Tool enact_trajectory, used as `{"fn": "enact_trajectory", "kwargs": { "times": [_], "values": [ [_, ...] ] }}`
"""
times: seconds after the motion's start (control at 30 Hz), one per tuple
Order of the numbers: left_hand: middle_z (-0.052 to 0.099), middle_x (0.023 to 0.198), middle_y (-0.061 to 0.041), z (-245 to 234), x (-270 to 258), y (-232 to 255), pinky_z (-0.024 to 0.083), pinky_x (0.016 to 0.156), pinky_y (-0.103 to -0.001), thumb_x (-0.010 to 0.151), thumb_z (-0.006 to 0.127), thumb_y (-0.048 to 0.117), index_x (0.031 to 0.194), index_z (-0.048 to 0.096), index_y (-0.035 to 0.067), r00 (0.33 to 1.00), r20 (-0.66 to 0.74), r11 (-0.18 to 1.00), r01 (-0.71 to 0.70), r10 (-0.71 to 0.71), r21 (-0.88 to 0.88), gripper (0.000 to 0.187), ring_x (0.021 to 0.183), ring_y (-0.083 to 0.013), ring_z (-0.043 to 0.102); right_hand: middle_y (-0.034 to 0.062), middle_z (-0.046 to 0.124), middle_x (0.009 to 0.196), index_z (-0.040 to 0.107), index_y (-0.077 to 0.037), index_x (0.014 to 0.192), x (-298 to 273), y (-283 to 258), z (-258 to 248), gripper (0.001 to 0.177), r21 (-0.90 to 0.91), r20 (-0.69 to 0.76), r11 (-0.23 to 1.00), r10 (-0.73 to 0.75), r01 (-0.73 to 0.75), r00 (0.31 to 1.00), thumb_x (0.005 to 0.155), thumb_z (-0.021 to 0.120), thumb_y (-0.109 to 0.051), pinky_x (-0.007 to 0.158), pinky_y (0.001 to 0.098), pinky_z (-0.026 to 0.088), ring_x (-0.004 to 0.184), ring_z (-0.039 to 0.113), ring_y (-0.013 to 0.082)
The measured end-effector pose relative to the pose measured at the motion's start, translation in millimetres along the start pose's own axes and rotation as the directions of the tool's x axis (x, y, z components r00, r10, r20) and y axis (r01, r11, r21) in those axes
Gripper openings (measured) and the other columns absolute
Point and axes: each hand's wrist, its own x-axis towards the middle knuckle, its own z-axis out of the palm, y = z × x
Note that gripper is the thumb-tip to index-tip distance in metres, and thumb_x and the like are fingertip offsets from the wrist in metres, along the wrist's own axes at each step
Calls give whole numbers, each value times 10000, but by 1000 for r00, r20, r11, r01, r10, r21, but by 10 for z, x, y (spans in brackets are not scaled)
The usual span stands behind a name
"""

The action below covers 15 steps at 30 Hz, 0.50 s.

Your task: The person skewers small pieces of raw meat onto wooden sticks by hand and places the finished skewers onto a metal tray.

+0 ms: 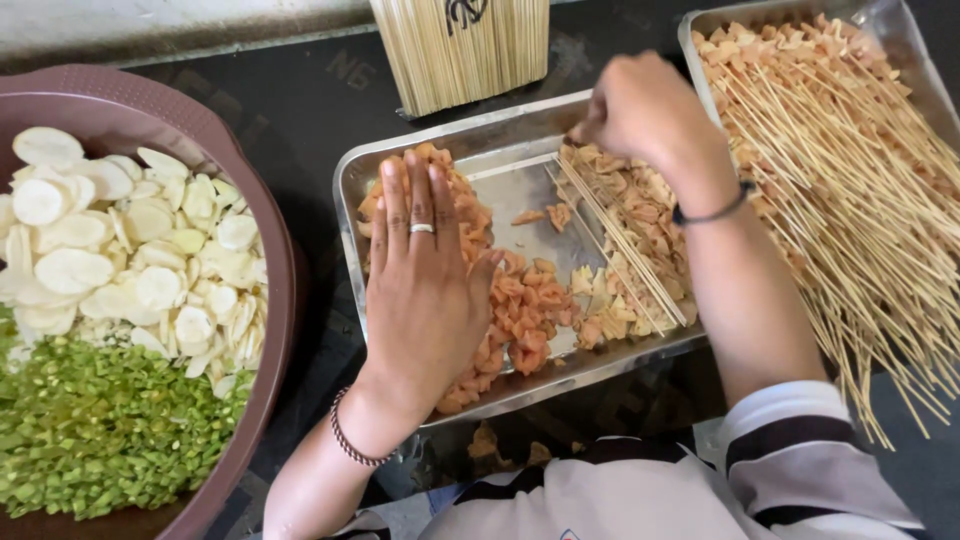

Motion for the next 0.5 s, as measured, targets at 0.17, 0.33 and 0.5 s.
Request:
{"fn": "enact_trajectory", "kwargs": {
  "times": [0.17, 0.33, 0.5],
  "values": [
    [303, 1569, -363, 50, 12, -60, 213, 1237, -507, 973, 600, 322, 1474, 355, -187, 1000, -16, 1000, -5, 4, -15, 755, 1512, -470, 219, 237, 709, 769, 768, 5, 779, -157, 78, 702, 307, 43, 100, 999, -20, 15, 995, 742, 883, -277, 777, 463, 573, 769, 711, 385],
    [295, 1570, -365, 68, 24, -108, 208, 1242, -516, 990, 586, 337, 1481, 352, -176, 1000, 1, 1000, 5, -5, 10, 748, 1508, -481, 217, 243, 724, 819, 816, -24, 877, -161, 122, 793, 193, 71, 128, 997, -5, -4, 992, 837, 796, -212, 761, 438, 575, 742, 709, 353],
    [315, 1512, -385, 118, 91, -99, 240, 1199, -542, 949, 586, 380, 1450, 363, -189, 1000, 24, 999, -19, 18, 46, 790, 1461, -499, 241, 185, 706, 736, 779, -73, 1081, -510, -133, 81, 216, 109, 315, 960, 214, -259, 925, 987, 679, -240, 503, 311, 532, 531, 631, 189]
  ]
}}
